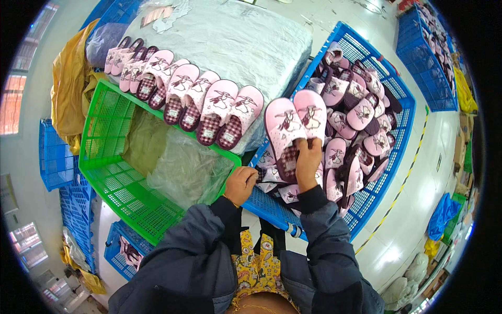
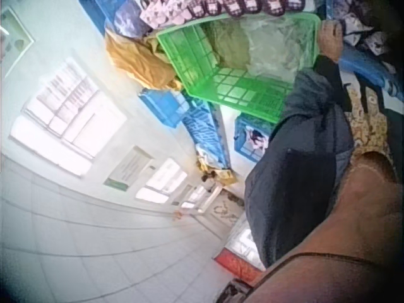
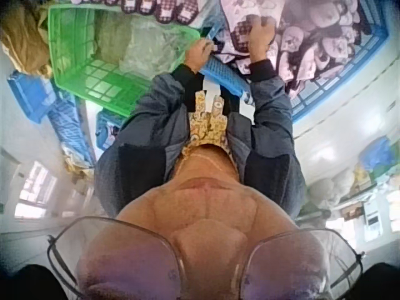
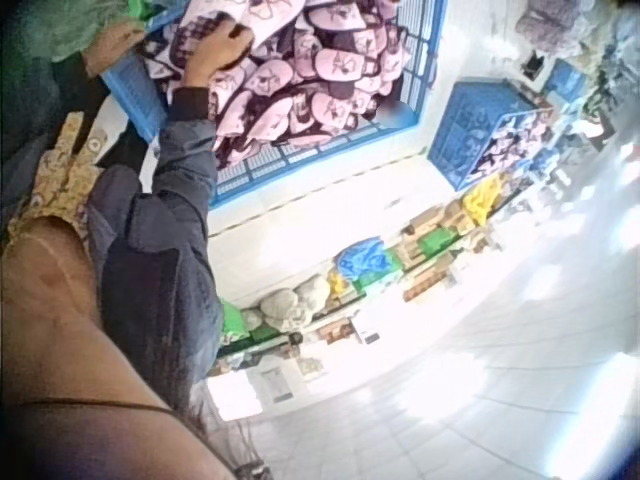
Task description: The person repeatedly picks up pink slippers with a cartoon design from a blue crate and places them into a green crate. The person handles the slippers one at a time, transferring them between the two containers.
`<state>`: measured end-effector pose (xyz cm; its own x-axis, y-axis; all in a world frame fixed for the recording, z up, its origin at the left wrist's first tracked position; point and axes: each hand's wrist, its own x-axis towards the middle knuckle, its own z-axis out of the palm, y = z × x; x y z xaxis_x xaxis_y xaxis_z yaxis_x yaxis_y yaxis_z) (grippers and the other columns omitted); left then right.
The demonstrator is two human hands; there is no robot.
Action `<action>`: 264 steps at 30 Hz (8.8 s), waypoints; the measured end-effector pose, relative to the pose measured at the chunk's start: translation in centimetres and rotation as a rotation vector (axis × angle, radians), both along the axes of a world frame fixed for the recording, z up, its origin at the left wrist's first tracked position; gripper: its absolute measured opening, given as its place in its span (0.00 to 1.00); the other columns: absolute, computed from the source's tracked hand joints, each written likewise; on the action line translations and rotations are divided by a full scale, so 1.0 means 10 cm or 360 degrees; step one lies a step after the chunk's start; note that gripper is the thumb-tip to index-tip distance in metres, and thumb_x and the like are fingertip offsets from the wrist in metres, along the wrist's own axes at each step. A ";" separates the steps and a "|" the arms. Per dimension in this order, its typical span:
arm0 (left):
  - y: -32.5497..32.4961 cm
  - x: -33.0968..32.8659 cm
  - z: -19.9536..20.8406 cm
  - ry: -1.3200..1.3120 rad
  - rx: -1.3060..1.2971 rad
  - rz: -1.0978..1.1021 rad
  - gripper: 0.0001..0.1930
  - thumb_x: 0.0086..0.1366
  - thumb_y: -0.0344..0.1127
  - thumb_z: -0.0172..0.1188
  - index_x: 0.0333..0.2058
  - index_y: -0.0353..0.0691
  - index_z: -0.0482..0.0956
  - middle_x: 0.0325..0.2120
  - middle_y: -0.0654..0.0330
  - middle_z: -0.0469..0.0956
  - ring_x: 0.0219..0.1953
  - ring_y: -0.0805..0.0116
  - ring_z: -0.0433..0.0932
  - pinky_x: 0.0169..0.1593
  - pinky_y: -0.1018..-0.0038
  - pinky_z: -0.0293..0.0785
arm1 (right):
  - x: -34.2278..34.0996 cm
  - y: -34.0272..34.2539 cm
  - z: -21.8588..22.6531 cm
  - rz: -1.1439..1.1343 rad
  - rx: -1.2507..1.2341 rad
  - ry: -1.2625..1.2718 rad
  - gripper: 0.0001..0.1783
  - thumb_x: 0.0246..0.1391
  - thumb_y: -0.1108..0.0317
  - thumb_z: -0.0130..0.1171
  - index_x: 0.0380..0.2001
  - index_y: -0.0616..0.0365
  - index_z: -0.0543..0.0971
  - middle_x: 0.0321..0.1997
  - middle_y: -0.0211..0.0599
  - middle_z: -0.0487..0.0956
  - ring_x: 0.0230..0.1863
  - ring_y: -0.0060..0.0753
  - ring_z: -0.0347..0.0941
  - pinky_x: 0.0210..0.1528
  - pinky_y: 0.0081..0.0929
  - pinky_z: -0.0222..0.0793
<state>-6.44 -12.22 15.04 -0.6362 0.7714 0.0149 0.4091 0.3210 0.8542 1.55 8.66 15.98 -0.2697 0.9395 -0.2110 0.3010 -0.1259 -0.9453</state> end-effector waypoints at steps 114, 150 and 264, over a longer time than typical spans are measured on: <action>0.75 -0.29 -1.14 0.0941 -0.0241 -0.0703 0.07 0.56 0.29 0.56 0.33 0.44 0.80 0.50 0.68 0.76 0.63 0.65 0.64 0.52 0.62 0.66 | 0.73 1.00 -1.42 0.0558 -0.0869 -0.0014 0.11 0.58 0.67 0.59 0.40 0.62 0.79 0.26 0.23 0.76 0.25 0.14 0.65 0.26 0.17 0.60; 0.47 0.08 -0.57 -0.1866 -0.0063 0.0349 0.27 0.67 0.48 0.58 0.57 0.37 0.67 0.48 0.55 0.77 0.45 0.61 0.80 0.47 0.61 0.78 | 2.34 -0.60 -0.10 0.0108 -0.0335 -0.0146 0.10 0.57 0.65 0.64 0.29 0.57 0.75 0.24 0.19 0.70 0.24 0.09 0.61 0.24 0.13 0.58; 0.96 -0.89 -1.19 0.0751 -0.0051 -0.0789 0.19 0.59 0.28 0.50 0.50 0.34 0.75 0.55 0.52 0.72 0.62 0.55 0.66 0.68 0.56 0.56 | -0.29 1.78 -1.25 -0.0085 -0.0374 0.0045 0.12 0.61 0.61 0.56 0.36 0.61 0.77 0.27 0.31 0.78 0.25 0.21 0.70 0.30 0.20 0.67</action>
<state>-15.34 -2.58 3.18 -0.1386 0.9746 0.1757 0.8403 0.0219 0.5416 -1.33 26.45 3.45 -0.2299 0.8786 -0.4185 0.2617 -0.3584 -0.8961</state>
